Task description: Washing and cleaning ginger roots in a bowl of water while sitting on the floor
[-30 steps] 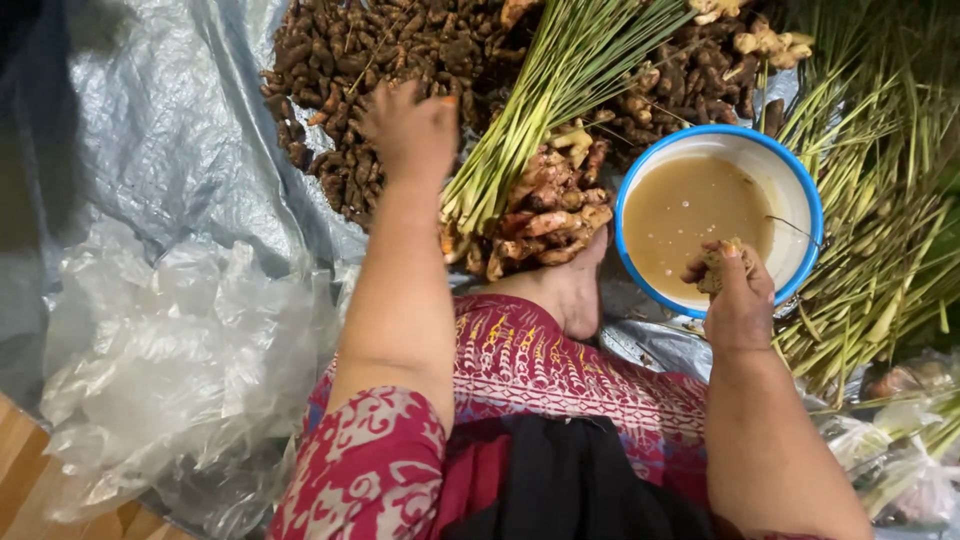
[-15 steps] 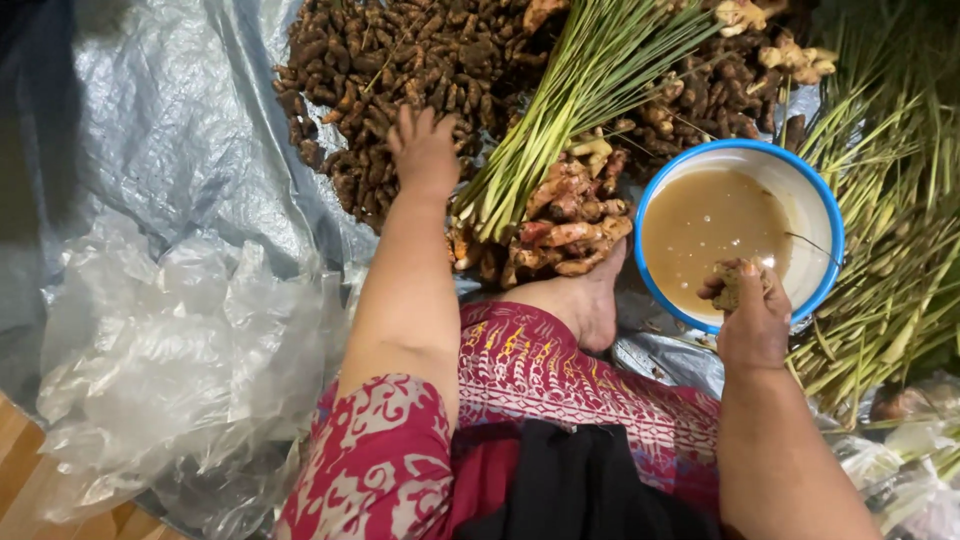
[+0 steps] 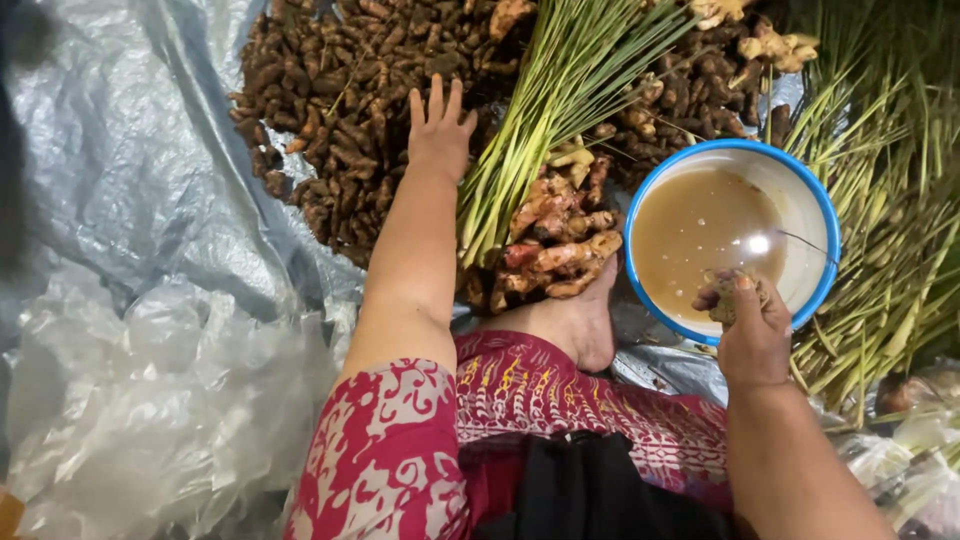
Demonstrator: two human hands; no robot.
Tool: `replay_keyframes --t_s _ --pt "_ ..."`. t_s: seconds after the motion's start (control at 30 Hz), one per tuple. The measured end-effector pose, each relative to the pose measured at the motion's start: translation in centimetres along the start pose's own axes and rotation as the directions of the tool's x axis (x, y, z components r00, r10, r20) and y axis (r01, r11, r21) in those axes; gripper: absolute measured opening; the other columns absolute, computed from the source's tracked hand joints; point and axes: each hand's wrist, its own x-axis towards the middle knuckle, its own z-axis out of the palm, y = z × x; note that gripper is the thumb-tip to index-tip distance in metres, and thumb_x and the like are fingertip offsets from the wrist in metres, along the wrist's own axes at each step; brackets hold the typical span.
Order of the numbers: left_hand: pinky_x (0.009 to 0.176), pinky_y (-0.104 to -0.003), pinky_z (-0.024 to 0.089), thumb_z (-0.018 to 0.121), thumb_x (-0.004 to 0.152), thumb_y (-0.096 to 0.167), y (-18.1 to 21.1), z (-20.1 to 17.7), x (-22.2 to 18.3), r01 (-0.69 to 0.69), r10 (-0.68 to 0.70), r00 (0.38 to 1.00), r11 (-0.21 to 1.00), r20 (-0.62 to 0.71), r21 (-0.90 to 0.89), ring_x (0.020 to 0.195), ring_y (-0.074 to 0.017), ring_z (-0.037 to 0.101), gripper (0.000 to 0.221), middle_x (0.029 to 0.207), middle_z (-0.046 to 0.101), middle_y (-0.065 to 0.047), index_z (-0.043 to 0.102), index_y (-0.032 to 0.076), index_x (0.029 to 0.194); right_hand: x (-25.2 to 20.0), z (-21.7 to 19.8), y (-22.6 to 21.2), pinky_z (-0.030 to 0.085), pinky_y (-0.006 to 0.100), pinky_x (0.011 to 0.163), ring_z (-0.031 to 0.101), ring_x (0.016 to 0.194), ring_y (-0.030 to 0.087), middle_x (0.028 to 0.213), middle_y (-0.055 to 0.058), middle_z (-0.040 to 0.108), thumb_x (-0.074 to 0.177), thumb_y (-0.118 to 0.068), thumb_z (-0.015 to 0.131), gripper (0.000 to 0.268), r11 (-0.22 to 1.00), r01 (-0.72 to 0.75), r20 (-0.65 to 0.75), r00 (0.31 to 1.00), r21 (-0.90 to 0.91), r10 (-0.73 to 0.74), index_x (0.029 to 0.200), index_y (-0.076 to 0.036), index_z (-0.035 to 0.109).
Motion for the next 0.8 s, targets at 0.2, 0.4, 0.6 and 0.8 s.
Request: replay_keyframes --t_s 0.2,0.4,0.6,0.8 --pt "0.122 -0.068 -0.002 0.051 0.082 -0.03 -1.0 2.0 0.9 -0.059 0.02 0.988 0.964 -0.152 -0.26 0.151 -0.0455 -0.018 0.078 0.171 -0.007 -0.017 0.052 0.019 0.142 -0.2 1.3 -1.6 0.056 0.036 0.079 0.064 0.086 0.024 0.094 0.015 0.064 0.113 -0.023 0.046 0.028 0.991 -0.061 -0.026 0.998 -0.116 0.058 0.12 -0.002 0.063" --pt "0.123 -0.063 0.004 0.062 0.102 0.014 -2.9 1.5 -3.5 -0.022 -0.379 0.839 0.693 -0.391 -0.72 0.152 -0.0401 0.006 0.018 0.161 0.035 -0.015 0.072 0.006 0.114 -0.2 1.3 -1.5 0.059 0.034 0.077 0.065 0.082 0.023 0.091 0.013 0.065 0.112 -0.026 0.048 0.029 0.994 -0.063 -0.052 0.997 -0.093 0.058 0.117 -0.003 0.065" --pt "0.105 -0.058 0.041 0.061 0.102 0.034 -8.0 9.7 1.7 0.015 -0.582 0.765 0.443 -0.275 -0.896 0.131 -0.034 0.047 0.037 0.14 0.06 -0.008 0.069 0.015 0.133 -0.4 1.3 -2.0 0.056 0.037 0.079 0.064 0.086 0.026 0.094 0.016 0.064 0.114 -0.026 0.045 0.031 0.994 -0.054 0.001 0.999 -0.099 0.054 0.121 -0.002 0.063" --pt "0.1 -0.035 0.051 0.066 0.095 0.037 -8.6 9.2 -0.7 0.021 -0.326 0.928 -0.433 0.178 -0.901 0.135 -0.0239 0.058 0.063 0.156 0.051 -0.008 0.05 0.015 0.151 -2.3 4.3 -7.8 0.054 0.037 0.084 0.064 0.092 0.024 0.099 0.012 0.066 0.117 -0.027 0.037 0.032 0.943 -0.164 -0.037 0.986 -0.288 0.16 0.115 -0.006 0.061"
